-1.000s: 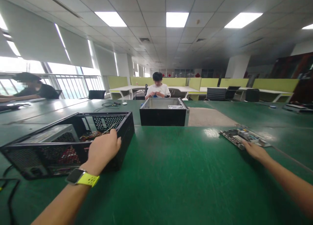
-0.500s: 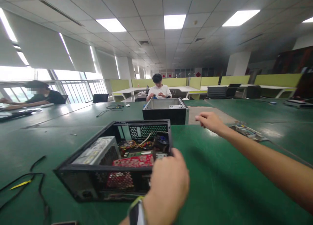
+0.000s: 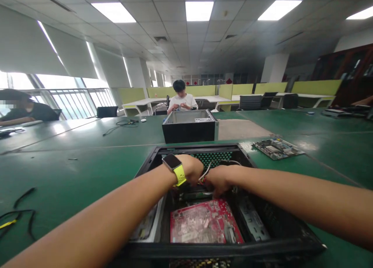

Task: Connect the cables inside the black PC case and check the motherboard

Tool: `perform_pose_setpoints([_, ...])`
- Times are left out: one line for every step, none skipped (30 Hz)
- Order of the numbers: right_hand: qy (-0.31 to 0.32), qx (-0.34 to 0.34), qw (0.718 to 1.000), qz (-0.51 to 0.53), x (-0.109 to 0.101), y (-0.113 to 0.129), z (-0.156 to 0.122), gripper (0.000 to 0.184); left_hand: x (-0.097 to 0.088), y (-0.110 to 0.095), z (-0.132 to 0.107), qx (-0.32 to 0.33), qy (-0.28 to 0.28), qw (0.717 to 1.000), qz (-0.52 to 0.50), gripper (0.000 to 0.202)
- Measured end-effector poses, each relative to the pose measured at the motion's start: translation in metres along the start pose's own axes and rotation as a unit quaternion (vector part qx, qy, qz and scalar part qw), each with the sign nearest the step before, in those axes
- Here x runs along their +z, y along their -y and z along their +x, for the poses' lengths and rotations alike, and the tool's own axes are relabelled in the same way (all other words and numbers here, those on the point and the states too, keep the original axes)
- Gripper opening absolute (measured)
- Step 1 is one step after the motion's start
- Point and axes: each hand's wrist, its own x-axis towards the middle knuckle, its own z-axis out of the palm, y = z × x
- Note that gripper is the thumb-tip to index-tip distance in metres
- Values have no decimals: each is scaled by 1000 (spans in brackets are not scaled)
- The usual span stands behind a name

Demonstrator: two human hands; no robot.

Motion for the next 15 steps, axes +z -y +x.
perform_pose_setpoints([28, -2, 999, -16, -2, 1, 2, 30, 9, 8, 13, -6, 37, 999, 10, 35])
perform_pose_setpoints([41, -1, 999, -32, -4, 2, 3, 32, 19, 14, 24, -7, 80, 997, 19, 31])
perform_pose_setpoints([42, 2, 998, -45, -6, 2, 3, 34, 28, 17, 34, -4, 121, 992, 26, 27])
perform_pose_setpoints([33, 4, 998, -56, -7, 3, 4, 36, 37, 18, 40, -1, 152, 988, 32, 25])
perform_pose_setpoints([22, 4, 998, -66, -7, 4, 4, 36, 43, 19, 45, 3, 172, 984, 37, 24])
perform_pose_setpoints([11, 5, 997, -76, -8, 4, 4, 35, 47, 19, 48, 7, 182, 982, 45, 23])
perform_pose_setpoints([1, 11, 997, -82, -8, 4, 4, 34, 49, 18, 48, 8, 180, 982, 54, 22])
perform_pose_setpoints([-7, 19, 996, -86, -8, 4, 3, 34, 49, 18, 48, 8, 170, 983, 65, 19])
perform_pose_setpoints([-12, 28, 996, -86, -8, 4, 3, 34, 48, 18, 47, 7, 153, 985, 76, 16])
perform_pose_setpoints([-12, 35, 996, -82, -9, 3, 3, 34, 46, 17, 46, 5, 139, 987, 86, 13])
perform_pose_setpoints([-8, 38, 996, -79, -9, 3, 2, 35, 44, 17, 44, 3, 129, 987, 95, 12])
perform_pose_setpoints([-1, 36, 996, -78, -9, 3, 2, 34, 42, 16, 43, 1, 123, 987, 102, 11])
perform_pose_setpoints([3, 31, 996, -80, -9, 3, 2, 34, 41, 16, 41, 1, 121, 987, 107, 11])
perform_pose_setpoints([4, 26, 996, -83, -9, 3, 1, 33, 39, 15, 40, 0, 119, 987, 112, 12])
perform_pose_setpoints([5, 24, 996, -86, -8, 3, 1, 31, 39, 15, 38, 0, 115, 987, 116, 13])
